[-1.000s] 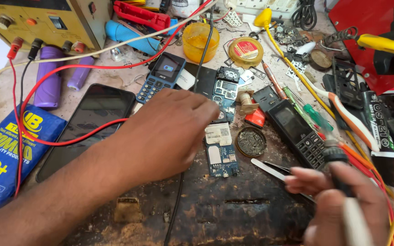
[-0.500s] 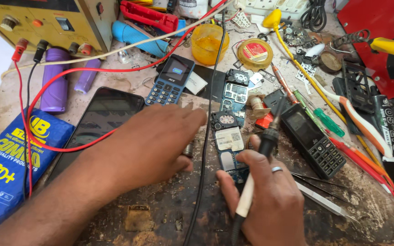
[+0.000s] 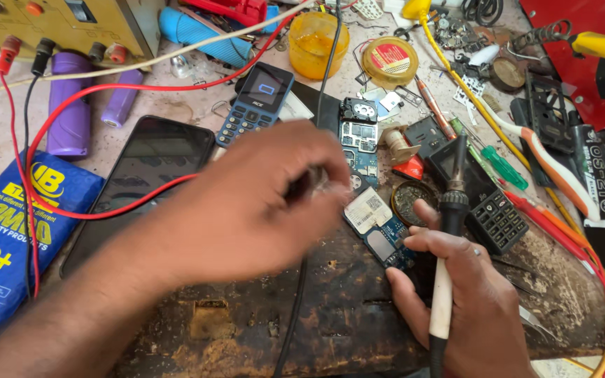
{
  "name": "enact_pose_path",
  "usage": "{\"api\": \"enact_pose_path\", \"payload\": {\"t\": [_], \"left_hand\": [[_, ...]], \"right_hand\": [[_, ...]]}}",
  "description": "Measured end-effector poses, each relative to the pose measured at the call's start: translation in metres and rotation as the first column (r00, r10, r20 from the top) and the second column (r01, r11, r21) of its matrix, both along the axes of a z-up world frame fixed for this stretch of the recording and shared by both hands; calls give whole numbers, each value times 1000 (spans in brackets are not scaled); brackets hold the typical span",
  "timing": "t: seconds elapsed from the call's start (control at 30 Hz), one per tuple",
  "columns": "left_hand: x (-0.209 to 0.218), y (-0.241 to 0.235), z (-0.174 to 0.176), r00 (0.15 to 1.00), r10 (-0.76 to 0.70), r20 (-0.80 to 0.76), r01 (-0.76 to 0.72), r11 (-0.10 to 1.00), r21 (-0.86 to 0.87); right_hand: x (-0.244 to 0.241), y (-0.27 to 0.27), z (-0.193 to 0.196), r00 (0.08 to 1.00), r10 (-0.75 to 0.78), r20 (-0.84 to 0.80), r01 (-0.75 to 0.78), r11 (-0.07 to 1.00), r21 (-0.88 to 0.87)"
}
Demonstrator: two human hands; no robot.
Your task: The person plugs a charger into a wall socket, then uses a soldering iron and solder wire to tin the iron tip and apply solder to a small circuit board on a cluttered workbench. The person also uses a metal file to clean the soldering iron tip.
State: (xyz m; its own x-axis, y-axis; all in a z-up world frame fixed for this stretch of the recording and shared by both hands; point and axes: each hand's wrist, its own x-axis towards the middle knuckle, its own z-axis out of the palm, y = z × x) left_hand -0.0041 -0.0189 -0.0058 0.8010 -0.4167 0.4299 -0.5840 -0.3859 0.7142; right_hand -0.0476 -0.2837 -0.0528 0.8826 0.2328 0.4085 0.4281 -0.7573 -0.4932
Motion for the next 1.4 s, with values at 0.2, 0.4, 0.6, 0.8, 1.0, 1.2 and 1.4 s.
{"api": "enact_pose_path", "payload": {"t": [0.2, 0.4, 0.6, 0.8, 1.0, 1.2, 1.4], "left_hand": [[-3, -35, -14, 985, -93, -142, 85, 995, -59], [-5, -36, -21, 989, -97, -116, 99, 995, 11], [-10, -44, -30, 997, -59, -40, 58, 998, -10], [-16, -52, -32, 992, -125, 20, 125, 990, -57], [-19, -56, -37, 993, -116, 8, 116, 993, -36], [-20, -61, -40, 994, -95, -55, 92, 995, -46], [-23, -67, -39, 997, 12, -79, -12, 1000, -9]], "right_hand": [[3, -4, 0, 996, 94, -11, -94, 996, -1], [8, -8, 2, 971, 237, 11, -237, 971, -4], [-8, -17, -3, 998, 54, 25, -58, 972, 229], [-18, -14, -17, 999, 48, -11, -40, 931, 362], [-22, -11, -19, 999, -15, -38, 31, 885, 464], [-23, -12, -16, 997, -25, -75, 60, 864, 500], [-33, -34, -36, 992, -110, -52, 122, 853, 508]]}}
